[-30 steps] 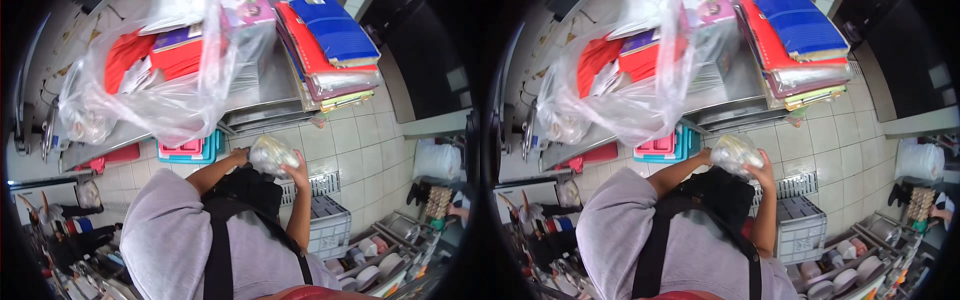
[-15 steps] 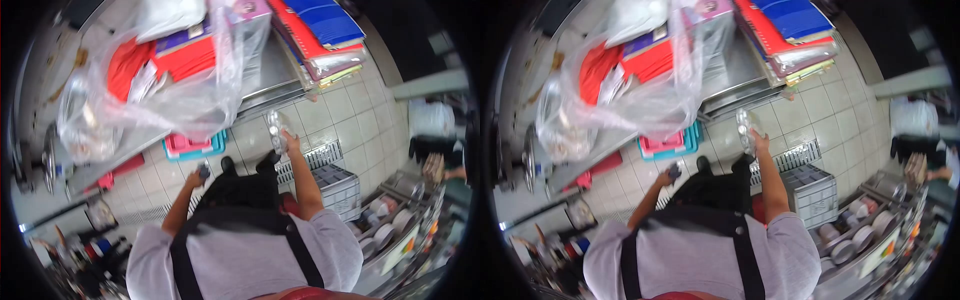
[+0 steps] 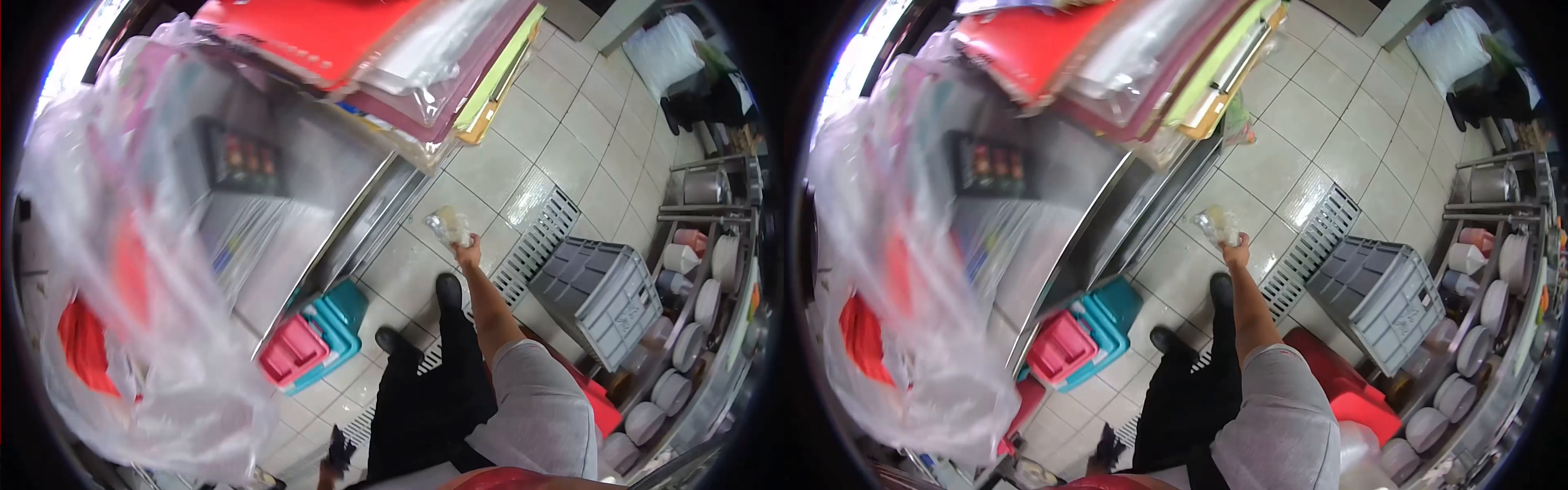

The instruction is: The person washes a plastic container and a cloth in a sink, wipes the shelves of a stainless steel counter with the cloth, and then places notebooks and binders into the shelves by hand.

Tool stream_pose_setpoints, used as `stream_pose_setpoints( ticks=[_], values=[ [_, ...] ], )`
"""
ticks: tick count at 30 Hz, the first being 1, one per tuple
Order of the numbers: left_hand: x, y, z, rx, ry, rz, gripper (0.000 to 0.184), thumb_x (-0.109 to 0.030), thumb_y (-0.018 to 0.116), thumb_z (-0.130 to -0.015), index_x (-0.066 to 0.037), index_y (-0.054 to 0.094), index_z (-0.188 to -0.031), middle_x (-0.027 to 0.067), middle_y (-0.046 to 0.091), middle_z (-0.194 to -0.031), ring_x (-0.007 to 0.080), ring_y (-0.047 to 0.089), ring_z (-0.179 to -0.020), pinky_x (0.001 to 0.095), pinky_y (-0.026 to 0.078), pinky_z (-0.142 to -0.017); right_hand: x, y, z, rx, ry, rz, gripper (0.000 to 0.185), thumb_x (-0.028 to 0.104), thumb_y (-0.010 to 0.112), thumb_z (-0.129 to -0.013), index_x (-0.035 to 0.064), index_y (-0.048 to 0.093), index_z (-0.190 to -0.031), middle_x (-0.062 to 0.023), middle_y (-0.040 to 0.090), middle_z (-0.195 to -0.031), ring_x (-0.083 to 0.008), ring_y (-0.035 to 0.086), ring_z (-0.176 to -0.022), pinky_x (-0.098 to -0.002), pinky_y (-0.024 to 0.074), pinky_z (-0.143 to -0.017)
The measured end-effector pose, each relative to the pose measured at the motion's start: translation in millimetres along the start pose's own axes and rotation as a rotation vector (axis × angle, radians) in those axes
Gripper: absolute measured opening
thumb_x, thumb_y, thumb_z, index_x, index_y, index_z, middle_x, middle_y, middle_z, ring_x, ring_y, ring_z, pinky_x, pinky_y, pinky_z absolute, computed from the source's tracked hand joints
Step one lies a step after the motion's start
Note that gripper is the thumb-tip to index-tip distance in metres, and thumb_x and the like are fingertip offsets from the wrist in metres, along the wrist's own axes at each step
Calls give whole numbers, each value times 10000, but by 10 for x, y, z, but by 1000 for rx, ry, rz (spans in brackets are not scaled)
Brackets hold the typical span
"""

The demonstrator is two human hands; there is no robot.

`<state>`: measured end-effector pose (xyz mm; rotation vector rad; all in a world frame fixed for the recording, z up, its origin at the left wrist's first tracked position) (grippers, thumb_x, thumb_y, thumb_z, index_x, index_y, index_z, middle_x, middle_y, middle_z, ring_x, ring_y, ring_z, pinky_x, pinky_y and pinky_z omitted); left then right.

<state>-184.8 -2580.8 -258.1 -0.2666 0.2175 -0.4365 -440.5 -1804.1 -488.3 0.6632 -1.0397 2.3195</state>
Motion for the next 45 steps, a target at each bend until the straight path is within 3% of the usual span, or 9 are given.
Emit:
stream_pose_setpoints(
  ticks=[10,14,21,24,27,34,38,42,45],
  values=[
    [-653,920,-526,-114,-91,-459,399,-269,637,-717,-16,513,-999,164,597,-747,331,576,-670,416,450,-553,863,1726,-1771,172,-524,-622,708,133,754,-588,53,403,-1198,-194,466,-1153,-311,489,-1036,-356,406,-871],
    [-2047,1516,-458,-189,363,-777,429,-228,614,-728,-18,471,-1074,240,580,-869,413,545,-819,469,433,-711,811,1826,-1471,101,-855,117,796,203,725,-644,32,301,-1296,-223,403,-1220,-349,434,-1105,-373,375,-928],
    [-4083,2806,557,0,1221,-894,418,35,581,-598,-93,590,-996,216,436,-1128,392,425,-1030,425,371,-890,235,484,2556,1259,454,-103,946,710,535,-646,196,208,-1369,-163,286,-1348,-369,358,-1171,-555,418,-807],
    [-4250,3074,1156,442,1492,-987,344,24,602,-641,-64,591,-974,165,473,-1131,329,456,-1048,385,384,-894,221,181,2930,987,221,-480,770,630,565,-700,68,453,-1214,-148,489,-1172,-246,511,-990,-380,464,-757],
    [-4378,2790,1235,663,951,-52,352,-63,585,-774,-43,483,-1110,94,514,-1073,211,503,-995,329,405,-871,611,-827,3497,628,332,-1174,212,234,540,-848,26,575,-867,-66,576,-734,-155,549,-665,-282,459,-645],
    [-4102,3194,2497,1276,663,428,486,-395,545,-833,-82,415,-1182,95,488,-1139,210,482,-1048,327,378,-905,1181,-2053,4601,110,-688,-619,211,135,583,-787,88,549,-990,-90,537,-1008,-169,555,-807,-264,436,-727],
    [-4085,3381,3484,1071,1798,-384,375,-392,610,-771,-46,589,-913,148,505,-1165,243,458,-1098,370,349,-935,682,-2216,5010,739,165,-1324,676,156,689,-704,125,317,-1267,-131,461,-1168,-305,534,-993,-389,480,-805],
    [-3495,3796,3955,1783,1310,-459,293,-308,646,-759,-39,600,-864,156,590,-1027,221,559,-954,376,417,-861,664,-2625,5501,1114,122,-1172,705,118,746,-638,73,360,-1226,-137,498,-1118,-247,580,-860,-358,498,-709],
    [-3175,4090,3944,1588,1213,-776,218,-215,622,-797,-19,596,-887,124,631,-875,176,606,-800,322,469,-779,205,-2859,5402,877,183,-799,564,40,716,-633,50,453,-1132,-100,539,-1021,-203,586,-714,-302,491,-629]
  ],
)
Point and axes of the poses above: each hand's wrist, its own z-axis away from the middle knuckle, its own y-axis out of the palm, x = y × z, the point moved 9 cm from there along -z, towards the middle knuckle
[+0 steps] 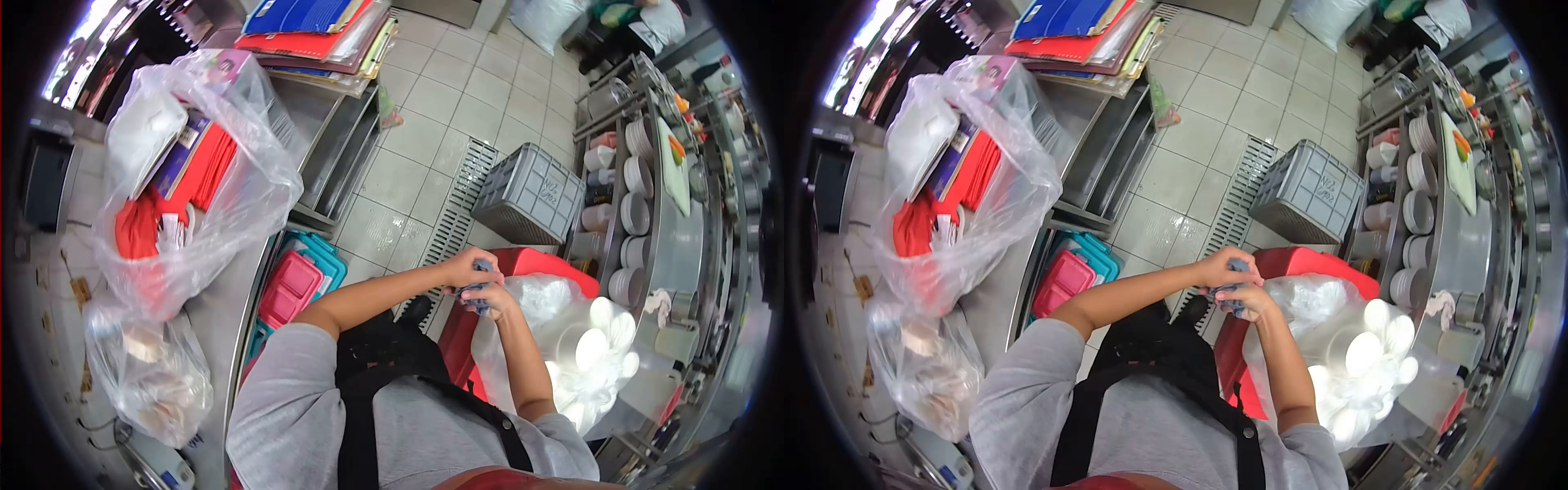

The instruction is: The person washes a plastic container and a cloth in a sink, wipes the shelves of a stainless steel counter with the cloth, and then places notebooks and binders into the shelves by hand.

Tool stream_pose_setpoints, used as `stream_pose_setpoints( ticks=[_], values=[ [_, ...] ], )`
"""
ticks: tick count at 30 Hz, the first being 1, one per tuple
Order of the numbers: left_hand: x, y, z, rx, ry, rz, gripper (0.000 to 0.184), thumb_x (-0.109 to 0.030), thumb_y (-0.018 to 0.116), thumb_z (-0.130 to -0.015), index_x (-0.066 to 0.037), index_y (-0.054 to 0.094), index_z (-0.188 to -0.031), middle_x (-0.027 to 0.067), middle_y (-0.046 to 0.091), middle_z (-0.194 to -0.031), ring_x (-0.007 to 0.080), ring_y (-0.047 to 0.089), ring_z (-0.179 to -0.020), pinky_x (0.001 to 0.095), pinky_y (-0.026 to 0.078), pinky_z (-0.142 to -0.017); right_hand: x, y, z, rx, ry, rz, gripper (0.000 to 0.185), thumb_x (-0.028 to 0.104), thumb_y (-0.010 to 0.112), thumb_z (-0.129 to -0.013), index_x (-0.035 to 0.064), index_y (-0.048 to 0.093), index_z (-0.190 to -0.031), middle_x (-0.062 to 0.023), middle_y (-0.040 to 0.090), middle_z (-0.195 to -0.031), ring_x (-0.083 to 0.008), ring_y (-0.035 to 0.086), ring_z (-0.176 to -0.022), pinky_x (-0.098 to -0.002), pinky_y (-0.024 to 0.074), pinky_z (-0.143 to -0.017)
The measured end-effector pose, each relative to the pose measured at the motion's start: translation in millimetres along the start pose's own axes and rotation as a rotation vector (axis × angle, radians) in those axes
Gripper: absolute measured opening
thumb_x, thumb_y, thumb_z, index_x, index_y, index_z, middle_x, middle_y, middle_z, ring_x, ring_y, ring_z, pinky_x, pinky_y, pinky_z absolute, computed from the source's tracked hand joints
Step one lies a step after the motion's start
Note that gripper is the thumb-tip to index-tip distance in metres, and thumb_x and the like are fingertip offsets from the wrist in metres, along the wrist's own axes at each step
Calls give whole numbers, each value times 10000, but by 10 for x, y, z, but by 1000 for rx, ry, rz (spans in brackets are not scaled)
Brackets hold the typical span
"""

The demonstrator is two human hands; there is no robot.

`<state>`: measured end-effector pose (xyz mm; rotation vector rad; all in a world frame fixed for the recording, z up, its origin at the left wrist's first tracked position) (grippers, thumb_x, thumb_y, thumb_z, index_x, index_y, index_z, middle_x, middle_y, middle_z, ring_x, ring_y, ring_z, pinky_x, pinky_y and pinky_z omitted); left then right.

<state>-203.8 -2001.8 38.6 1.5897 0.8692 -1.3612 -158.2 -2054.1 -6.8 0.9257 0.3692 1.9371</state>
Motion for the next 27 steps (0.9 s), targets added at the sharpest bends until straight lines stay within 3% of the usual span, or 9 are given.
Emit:
stream_pose_setpoints(
  ticks=[3,8,12,14,17,21,23,24,27],
  values=[
    [131,201,-195,-107,55,249,143,-137,582,-829,-20,601,-909,89,633,-777,131,608,-743,259,488,-702,45,-275,176,-297,-169,201,368,-8,694,-632,28,520,-954,-52,581,-826,-140,558,-649,-258,448,-485],
    [643,258,-384,-439,-176,309,137,-126,551,-844,-51,633,-924,46,579,-595,104,535,-472,253,442,-445,-95,-958,77,-575,-465,426,291,22,685,-622,32,559,-884,-32,582,-770,-158,559,-655,-288,446,-581],
    [1114,177,-569,-593,-249,101,199,-225,530,-865,-66,647,-844,-3,508,-529,69,473,-464,240,397,-439,-48,-1271,15,-827,-622,658,297,137,676,-657,2,570,-899,-79,614,-774,-198,593,-688,-325,453,-610],
    [1353,66,-596,-729,-344,-56,338,-346,508,-864,-58,622,-729,12,486,-495,92,469,-462,279,398,-453,-78,-1424,6,-1001,-339,800,401,252,653,-675,-27,569,-950,-205,623,-839,-314,614,-808,-384,460,-673],
    [1516,-43,-624,-905,-374,-213,472,-448,458,-857,-31,575,-667,60,490,-494,167,490,-460,330,414,-486,-105,-1609,-83,-1015,-335,863,404,324,628,-689,-32,597,-878,-238,615,-824,-358,600,-829,-410,454,-683],
    [1670,-1,-670,-995,-469,-236,518,-480,414,-857,-16,588,-705,148,566,-596,302,567,-564,389,447,-564,-122,-1749,-133,-1014,-273,906,401,329,628,-690,-37,614,-852,-210,629,-826,-303,619,-808,-390,460,-649],
    [1742,-28,-619,-1181,-445,-345,536,-499,402,-850,-16,616,-755,215,600,-744,384,584,-743,423,460,-664,-113,-1776,-69,-1077,-205,927,432,359,641,-677,-34,615,-854,-213,626,-848,-310,610,-847,-397,459,-688],
    [1889,-18,-650,-1127,-491,-279,539,-503,404,-847,-14,630,-832,241,591,-831,404,557,-857,433,454,-731,-113,-1762,-63,-1067,-202,935,432,359,641,-677,-34,615,-854,-213,626,-848,-310,610,-847,-397,459,-688],
    [1778,21,-604,-1076,-574,-334,553,-519,403,-842,-12,623,-873,233,594,-841,386,573,-842,427,457,-725,-158,-1832,-72,-1067,-216,867,460,396,623,-689,-26,625,-872,-240,609,-889,-353,590,-889,-430,446,-745]
  ],
)
Point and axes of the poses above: each hand's wrist, its own z-axis away from the middle knuckle, its own y-axis out of the palm, x = y × z, the point moved 9 cm from there along -z, towards the middle knuckle
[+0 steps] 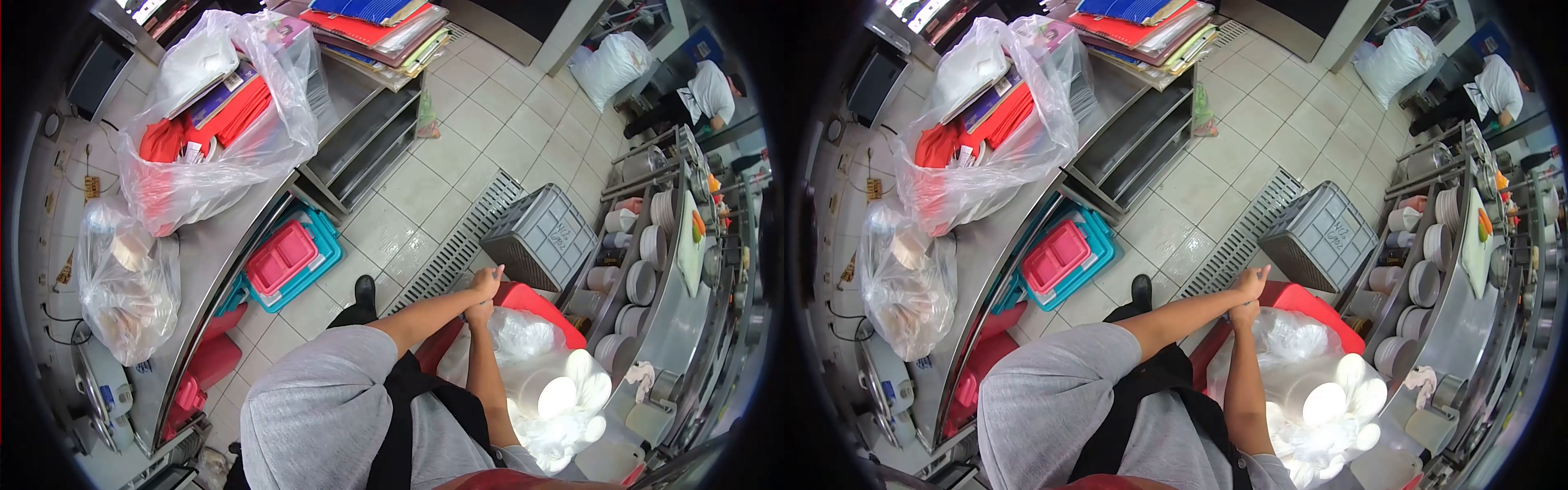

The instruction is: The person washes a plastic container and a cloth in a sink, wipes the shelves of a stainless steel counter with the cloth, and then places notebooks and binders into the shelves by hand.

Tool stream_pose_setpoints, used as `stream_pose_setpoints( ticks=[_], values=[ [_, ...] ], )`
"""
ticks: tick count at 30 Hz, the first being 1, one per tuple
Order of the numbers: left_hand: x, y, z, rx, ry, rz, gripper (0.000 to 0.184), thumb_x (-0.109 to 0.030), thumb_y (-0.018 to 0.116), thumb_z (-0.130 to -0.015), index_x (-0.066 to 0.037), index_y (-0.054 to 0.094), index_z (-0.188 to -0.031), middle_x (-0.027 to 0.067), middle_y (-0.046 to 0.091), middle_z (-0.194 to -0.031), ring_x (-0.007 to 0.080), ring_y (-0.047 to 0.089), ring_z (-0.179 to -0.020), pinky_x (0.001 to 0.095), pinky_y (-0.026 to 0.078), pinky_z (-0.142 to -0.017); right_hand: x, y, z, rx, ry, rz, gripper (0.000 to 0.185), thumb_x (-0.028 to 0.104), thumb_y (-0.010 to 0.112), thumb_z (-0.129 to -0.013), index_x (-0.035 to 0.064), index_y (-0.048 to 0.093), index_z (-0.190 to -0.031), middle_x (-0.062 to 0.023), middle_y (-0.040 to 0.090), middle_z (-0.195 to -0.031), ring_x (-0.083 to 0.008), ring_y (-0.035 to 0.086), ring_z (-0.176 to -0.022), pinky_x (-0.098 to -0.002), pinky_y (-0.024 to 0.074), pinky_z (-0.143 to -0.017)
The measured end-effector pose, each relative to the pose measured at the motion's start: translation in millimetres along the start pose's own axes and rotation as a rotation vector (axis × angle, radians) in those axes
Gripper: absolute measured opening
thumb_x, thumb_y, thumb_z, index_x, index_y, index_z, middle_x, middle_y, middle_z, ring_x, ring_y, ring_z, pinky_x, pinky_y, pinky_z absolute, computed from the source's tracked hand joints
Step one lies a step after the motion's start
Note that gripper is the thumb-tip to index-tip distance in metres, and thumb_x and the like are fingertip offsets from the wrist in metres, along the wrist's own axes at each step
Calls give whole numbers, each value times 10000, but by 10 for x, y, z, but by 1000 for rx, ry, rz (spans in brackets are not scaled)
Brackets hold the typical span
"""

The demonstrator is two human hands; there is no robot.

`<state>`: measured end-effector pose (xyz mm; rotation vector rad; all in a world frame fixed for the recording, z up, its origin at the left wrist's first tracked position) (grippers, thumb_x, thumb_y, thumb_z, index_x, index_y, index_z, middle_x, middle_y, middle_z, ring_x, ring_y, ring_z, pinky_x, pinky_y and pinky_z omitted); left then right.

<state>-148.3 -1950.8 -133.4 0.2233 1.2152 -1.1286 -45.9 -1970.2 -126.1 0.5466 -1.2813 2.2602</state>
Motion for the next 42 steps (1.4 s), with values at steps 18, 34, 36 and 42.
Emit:
stream_pose_setpoints(
  ticks=[18,34,36,42],
  values=[
    [1384,-4413,1074,-418,-177,554,724,-179,664,-621,-41,249,-1198,177,431,-1071,280,515,-942,378,487,-753,3158,-259,1626,1484,-826,13,614,103,632,-776,75,324,-1306,-104,407,-1275,-225,442,-1124,-347,412,-887],
    [2303,-5623,1620,22,-218,862,711,-516,522,-796,-21,354,-1279,129,505,-1179,227,488,-1082,383,407,-878,4330,603,-2037,256,-577,736,617,427,579,-759,101,419,-1257,-139,472,-1239,-314,440,-1148,-531,313,-906],
    [521,-5790,1902,117,215,1286,677,-487,458,-838,-2,315,-1289,183,479,-1198,265,485,-1094,411,404,-894,4209,775,-2196,280,-538,1043,595,430,579,-756,112,448,-1242,-132,483,-1233,-314,440,-1151,-563,294,-909],
    [2031,-4071,1901,160,-591,721,651,-481,461,-831,8,360,-1248,181,498,-1178,290,499,-1065,421,407,-879,2724,1416,-2260,1298,124,1146,387,317,511,-808,95,546,-1123,-83,612,-1029,-223,587,-938,-388,469,-794]
  ],
)
Point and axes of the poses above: each hand's wrist, its own z-axis away from the middle knuckle, its own y-axis out of the palm, x = y × z, the point moved 9 cm from there along -z, towards the middle knuckle
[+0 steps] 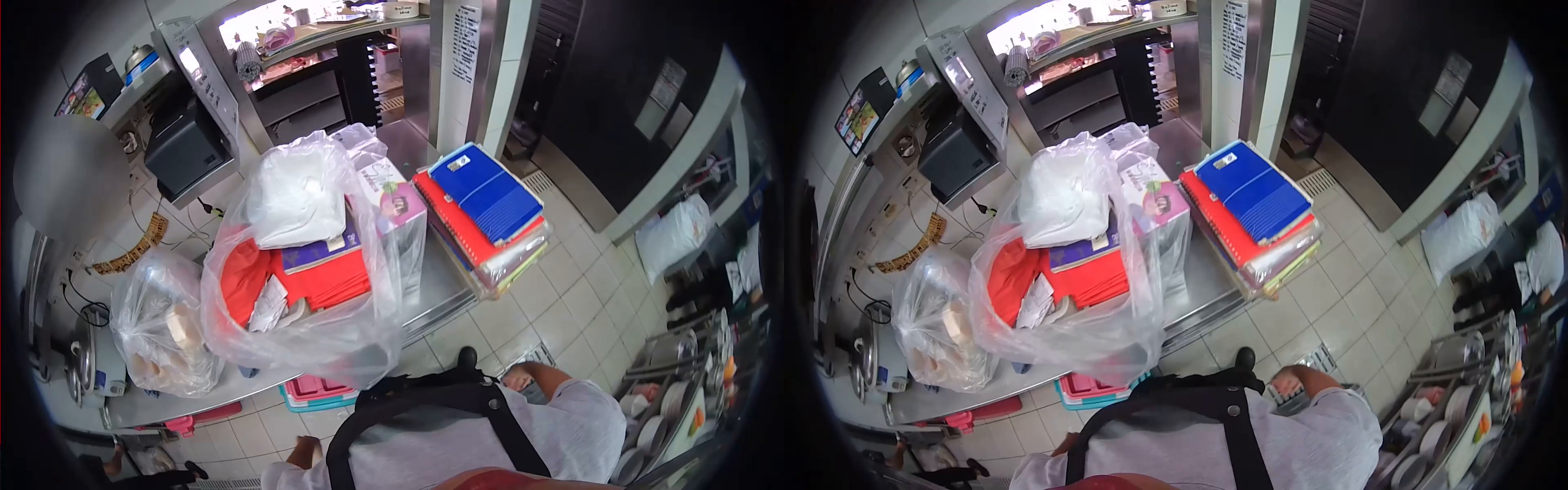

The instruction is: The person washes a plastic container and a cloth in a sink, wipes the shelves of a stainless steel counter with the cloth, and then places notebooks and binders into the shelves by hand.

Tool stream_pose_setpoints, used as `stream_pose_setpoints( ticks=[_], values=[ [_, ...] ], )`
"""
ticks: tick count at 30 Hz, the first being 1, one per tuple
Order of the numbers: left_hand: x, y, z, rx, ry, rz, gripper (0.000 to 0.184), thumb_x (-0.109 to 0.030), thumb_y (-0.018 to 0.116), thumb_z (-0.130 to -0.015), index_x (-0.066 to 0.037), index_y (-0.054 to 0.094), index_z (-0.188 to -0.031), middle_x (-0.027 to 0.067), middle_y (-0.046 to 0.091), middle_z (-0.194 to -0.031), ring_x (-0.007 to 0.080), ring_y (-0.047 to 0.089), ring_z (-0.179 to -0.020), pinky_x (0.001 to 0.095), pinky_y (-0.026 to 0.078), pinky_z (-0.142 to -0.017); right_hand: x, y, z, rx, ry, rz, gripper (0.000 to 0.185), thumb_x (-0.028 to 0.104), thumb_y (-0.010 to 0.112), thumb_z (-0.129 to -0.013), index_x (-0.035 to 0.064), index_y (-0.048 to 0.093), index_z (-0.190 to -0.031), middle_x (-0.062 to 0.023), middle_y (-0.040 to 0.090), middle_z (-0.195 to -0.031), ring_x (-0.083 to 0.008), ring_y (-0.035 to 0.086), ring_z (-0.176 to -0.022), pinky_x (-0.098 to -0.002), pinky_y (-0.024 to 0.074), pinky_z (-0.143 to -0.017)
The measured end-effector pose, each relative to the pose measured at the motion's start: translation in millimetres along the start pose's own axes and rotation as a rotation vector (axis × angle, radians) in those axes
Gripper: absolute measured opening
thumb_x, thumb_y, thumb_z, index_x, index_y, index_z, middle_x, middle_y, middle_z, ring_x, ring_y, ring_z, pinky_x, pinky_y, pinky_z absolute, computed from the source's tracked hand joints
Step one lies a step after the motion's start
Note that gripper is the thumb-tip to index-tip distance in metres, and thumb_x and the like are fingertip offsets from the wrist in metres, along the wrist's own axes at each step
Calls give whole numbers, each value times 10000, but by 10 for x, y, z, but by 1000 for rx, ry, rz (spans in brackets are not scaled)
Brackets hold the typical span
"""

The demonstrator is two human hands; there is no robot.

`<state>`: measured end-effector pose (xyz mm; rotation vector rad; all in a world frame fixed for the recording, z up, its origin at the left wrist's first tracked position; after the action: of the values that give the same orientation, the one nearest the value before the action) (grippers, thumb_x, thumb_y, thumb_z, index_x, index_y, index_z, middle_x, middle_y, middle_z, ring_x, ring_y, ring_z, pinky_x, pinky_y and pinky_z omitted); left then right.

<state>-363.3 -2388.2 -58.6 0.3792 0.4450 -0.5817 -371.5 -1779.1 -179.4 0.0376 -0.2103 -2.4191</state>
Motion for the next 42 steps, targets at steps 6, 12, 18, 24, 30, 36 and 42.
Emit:
stream_pose_setpoints(
  ticks=[6,12,18,24,30,36,42],
  values=[
    [59,556,-1677,-519,-182,-441,629,-476,464,-823,19,405,-1206,180,516,-1158,314,513,-1036,431,409,-864,706,-1051,-353,-355,-1077,307,436,423,429,-841,33,586,-954,-117,594,-907,-252,601,-743,-368,495,-615],
    [-240,1028,-2236,-638,-200,-700,610,-470,467,-816,30,450,-1165,179,535,-1138,339,527,-1006,440,411,-850,81,-1893,-981,-364,-282,128,670,613,428,-768,61,542,-1131,-202,548,-1094,-351,527,-1007,-458,464,-790],
    [-929,1205,-2568,-677,-168,-558,565,-459,512,-793,23,534,-1086,230,583,-991,355,568,-912,389,444,-797,304,-1426,-198,-23,-315,326,524,439,450,-826,51,498,-1174,-128,547,-1090,-244,509,-1011,-368,416,-852],
    [-3787,1606,-1415,-606,312,-506,481,-386,536,-821,4,541,-1101,143,612,-995,282,586,-900,304,453,-771,1819,-1149,2955,161,-956,661,299,198,470,-879,59,529,-1137,-79,570,-1027,-171,536,-928,-294,419,-843],
    [-5641,1866,-1217,-364,674,-54,523,-345,514,-861,-26,384,-1254,119,501,-1165,218,535,-996,338,471,-777,2684,-2590,4868,-1039,-1433,189,361,295,564,-810,-4,579,-1010,-167,601,-966,-240,589,-872,-329,447,-774],
    [-6132,1525,-1945,-537,582,119,658,-360,569,-817,52,315,-1263,175,530,-1072,233,599,-824,362,539,-630,2876,-3265,4142,-1171,-901,296,702,555,522,-755,-106,546,-989,-280,583,-937,-394,562,-910,-386,435,-786],
    [-6167,1622,-2284,-363,555,299,454,-396,522,-843,-1,513,-1065,120,575,-948,237,590,-812,369,518,-691,2733,-3543,3846,-1192,-879,69,754,568,616,-684,-144,569,-926,-246,603,-910,-307,598,-849,-345,450,-754]
  ],
)
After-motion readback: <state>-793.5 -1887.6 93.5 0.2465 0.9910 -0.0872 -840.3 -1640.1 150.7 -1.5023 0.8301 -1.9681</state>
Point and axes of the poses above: each hand's wrist, its own z-axis away from the middle knuckle, its own y-axis out of the palm, x = y × z, the point moved 9 cm from there along -z, towards the middle knuckle
